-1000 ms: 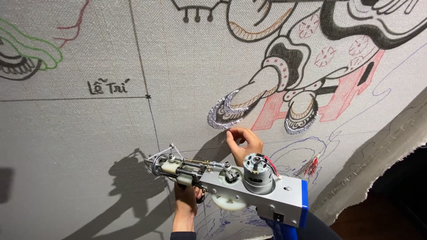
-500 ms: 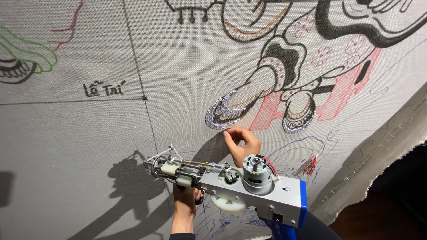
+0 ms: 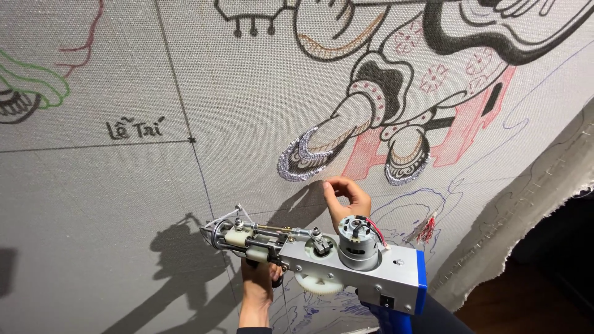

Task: The person tufts a cartoon design onto a large canvas rug using a tufting gun.

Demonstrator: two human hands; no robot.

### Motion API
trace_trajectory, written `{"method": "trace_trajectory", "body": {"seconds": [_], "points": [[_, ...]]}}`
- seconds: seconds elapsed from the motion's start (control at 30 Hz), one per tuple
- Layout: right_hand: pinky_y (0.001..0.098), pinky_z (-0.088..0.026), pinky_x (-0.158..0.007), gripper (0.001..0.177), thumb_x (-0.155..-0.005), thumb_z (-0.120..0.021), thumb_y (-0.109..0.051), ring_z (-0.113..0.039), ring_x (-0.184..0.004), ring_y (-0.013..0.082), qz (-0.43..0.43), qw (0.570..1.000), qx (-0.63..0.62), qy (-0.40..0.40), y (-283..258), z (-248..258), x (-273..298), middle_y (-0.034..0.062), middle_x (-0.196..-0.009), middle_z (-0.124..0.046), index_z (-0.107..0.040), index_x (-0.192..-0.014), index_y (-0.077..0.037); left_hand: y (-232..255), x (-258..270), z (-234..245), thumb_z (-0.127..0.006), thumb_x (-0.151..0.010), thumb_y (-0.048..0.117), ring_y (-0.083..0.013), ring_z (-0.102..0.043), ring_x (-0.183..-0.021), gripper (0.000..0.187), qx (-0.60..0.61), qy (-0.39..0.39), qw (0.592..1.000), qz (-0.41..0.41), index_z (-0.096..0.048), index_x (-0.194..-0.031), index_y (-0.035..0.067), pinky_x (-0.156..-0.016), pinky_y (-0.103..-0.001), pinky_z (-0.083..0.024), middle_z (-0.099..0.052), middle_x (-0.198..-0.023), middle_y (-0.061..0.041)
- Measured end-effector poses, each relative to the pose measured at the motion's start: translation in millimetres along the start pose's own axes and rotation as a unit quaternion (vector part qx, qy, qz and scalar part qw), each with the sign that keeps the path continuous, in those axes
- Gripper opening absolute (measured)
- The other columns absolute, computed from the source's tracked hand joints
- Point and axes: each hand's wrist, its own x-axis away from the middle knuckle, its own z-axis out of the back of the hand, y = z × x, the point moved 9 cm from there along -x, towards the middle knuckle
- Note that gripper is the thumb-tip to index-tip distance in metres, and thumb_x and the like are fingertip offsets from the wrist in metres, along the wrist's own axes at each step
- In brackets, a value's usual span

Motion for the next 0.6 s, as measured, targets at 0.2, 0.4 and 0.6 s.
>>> {"method": "trace_trajectory", "body": {"seconds": [0.2,0.4,0.6], "points": [[0.0234,-0.056,-0.074,0.012,-0.091,-0.076,-0.011,-0.070,-0.078,0.0085,-0.001,1.000,0.012,-0.023,14,12,8,0.0041,-0.086,-0.076,-0.075,-0.098,-0.002,1,7,-13,-0.059,-0.092,0.004,-0.0084,-0.040,-0.043,0.007,0.017,0.010,1.000,0.011,-0.055,-0.086,0.004,-0.039,-0.028,-0.036,-0.041,-0.056,0.002],[0.0303,-0.058,-0.081,0.035,-0.092,-0.070,-0.027,-0.074,-0.091,0.0177,-0.205,0.949,-0.159,-0.178,67,66,36,0.0128,-0.098,-0.077,-0.071,-0.113,0.001,-1,7,-9,-0.063,-0.094,0.007,-0.0097,-0.042,-0.044,0.015,-0.048,-0.025,0.998,-0.012,-0.056,-0.082,0.001,-0.038,-0.028,-0.034,-0.048,-0.057,0.000],[0.0453,-0.054,-0.095,0.065,-0.093,-0.061,-0.046,-0.065,-0.115,0.0307,-0.348,0.870,-0.290,-0.194,18,140,101,0.0244,-0.133,-0.060,-0.053,-0.139,-0.002,22,15,-34,-0.067,-0.089,0.009,-0.0083,-0.039,-0.041,0.013,-0.090,0.036,0.995,0.014,-0.058,-0.081,0.009,-0.038,-0.028,-0.031,-0.043,-0.052,0.003]]}}
